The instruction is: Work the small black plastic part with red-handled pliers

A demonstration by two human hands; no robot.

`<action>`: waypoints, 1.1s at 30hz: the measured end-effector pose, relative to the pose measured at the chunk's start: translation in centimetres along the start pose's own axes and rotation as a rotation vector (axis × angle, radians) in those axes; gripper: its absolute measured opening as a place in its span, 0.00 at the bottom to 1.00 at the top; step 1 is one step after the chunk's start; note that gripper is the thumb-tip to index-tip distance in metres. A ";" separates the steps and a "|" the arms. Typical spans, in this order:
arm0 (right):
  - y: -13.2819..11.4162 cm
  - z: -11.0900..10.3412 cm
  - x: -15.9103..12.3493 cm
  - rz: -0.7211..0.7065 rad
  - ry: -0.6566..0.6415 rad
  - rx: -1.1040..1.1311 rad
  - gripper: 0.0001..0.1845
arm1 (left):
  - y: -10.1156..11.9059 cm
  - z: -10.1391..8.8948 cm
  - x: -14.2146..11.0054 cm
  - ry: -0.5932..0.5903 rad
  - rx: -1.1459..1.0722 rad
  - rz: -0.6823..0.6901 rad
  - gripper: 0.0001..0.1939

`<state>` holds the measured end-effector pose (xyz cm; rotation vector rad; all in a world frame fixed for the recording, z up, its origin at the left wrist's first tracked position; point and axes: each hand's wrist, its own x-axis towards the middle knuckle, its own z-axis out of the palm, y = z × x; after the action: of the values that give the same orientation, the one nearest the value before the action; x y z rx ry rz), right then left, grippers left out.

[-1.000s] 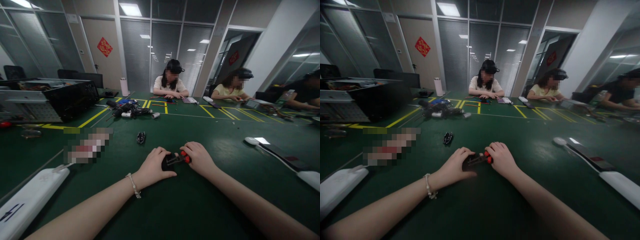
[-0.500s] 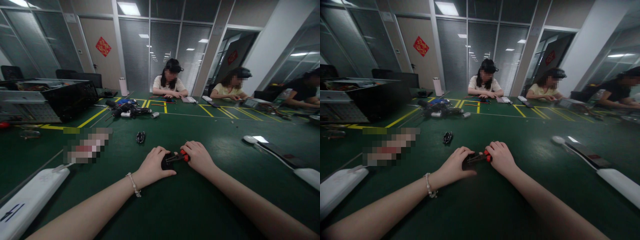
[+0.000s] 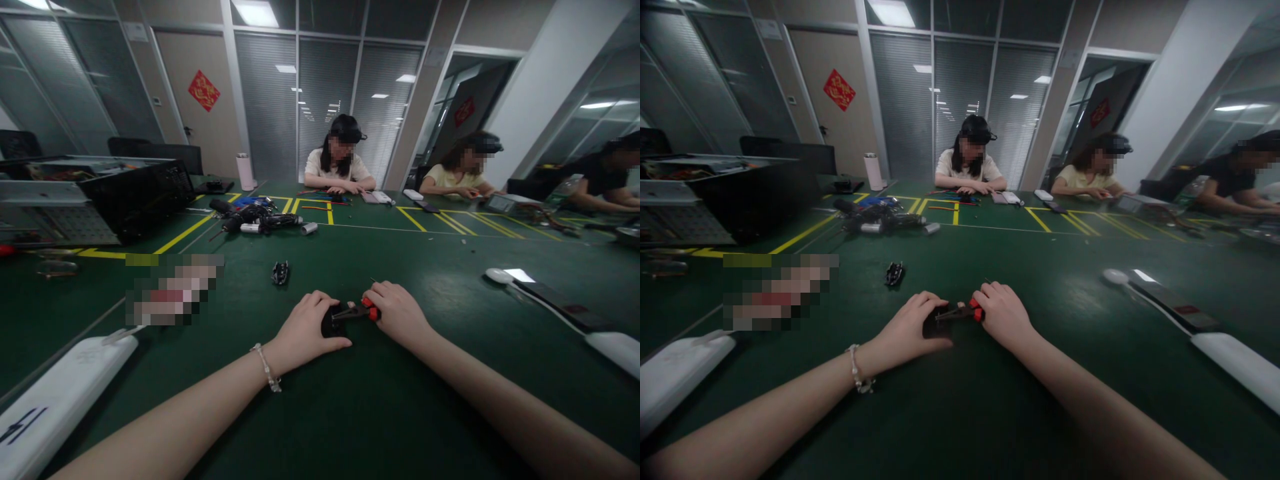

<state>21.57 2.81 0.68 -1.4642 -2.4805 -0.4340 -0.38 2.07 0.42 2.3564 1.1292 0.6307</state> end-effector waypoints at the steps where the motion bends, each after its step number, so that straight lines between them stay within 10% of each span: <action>1: 0.0 0.0 0.0 -0.002 -0.001 -0.006 0.13 | 0.0 0.0 0.0 0.003 0.006 0.004 0.31; 33: -0.5 -0.2 0.0 -0.046 -0.003 -0.105 0.14 | -0.4 -1.4 -0.5 -0.084 0.005 0.085 0.31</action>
<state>21.18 2.51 0.83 -1.4497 -2.5332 -0.5792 -1.63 2.18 1.20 2.4218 0.9998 0.5531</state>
